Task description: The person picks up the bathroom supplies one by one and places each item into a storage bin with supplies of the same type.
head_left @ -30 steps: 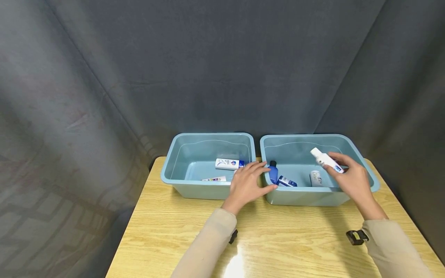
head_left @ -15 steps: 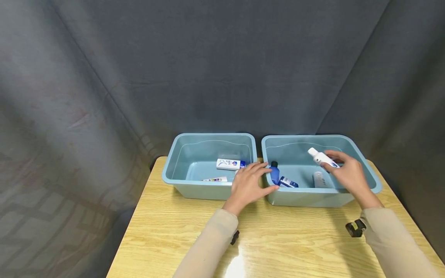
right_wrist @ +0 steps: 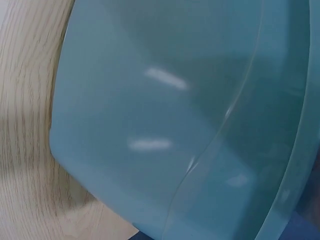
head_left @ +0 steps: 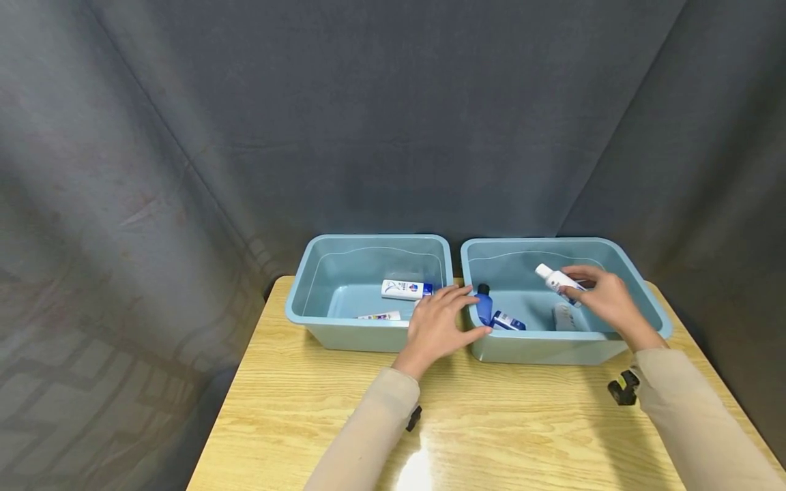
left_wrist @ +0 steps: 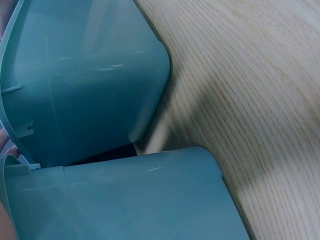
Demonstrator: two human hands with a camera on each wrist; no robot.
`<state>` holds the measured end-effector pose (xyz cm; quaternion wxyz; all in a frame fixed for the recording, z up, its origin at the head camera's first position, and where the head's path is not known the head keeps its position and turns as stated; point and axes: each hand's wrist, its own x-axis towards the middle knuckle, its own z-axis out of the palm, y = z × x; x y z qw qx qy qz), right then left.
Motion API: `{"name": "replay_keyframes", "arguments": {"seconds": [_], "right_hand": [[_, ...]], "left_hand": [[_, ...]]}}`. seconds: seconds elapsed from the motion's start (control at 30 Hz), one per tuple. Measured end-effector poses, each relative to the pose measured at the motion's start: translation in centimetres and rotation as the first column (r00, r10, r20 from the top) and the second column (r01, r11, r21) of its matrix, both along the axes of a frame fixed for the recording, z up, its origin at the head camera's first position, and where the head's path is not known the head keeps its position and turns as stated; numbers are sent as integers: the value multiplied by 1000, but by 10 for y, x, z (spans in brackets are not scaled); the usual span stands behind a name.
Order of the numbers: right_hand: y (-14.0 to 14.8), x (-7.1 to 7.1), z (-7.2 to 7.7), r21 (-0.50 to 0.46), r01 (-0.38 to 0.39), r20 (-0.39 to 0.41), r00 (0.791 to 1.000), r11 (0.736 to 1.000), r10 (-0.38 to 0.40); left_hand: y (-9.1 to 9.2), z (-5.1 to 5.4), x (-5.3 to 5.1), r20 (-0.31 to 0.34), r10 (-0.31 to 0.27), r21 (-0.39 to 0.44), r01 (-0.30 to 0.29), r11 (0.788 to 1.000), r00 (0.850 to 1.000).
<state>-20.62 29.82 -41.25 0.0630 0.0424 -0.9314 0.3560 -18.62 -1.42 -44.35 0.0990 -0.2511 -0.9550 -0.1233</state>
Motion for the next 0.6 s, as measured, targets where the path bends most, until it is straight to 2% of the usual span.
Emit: {"name": "replay_keyframes", "arguments": {"seconds": [0.23,0.4,0.6], "right_hand": [[3,-7,-5,17,-43,76,996,999,41],[6,-13,-11,13,-68,109,992,998,66],[10,-17,-16,-12,-102,179,979,995,103]], "left_hand": [[1,0,0,17,0,4,0,1000,1000],[1,-1,0,6,2,-1,-1,1000,1000],[1,-1,0,4,2,-7,-2,1000,1000]]}}
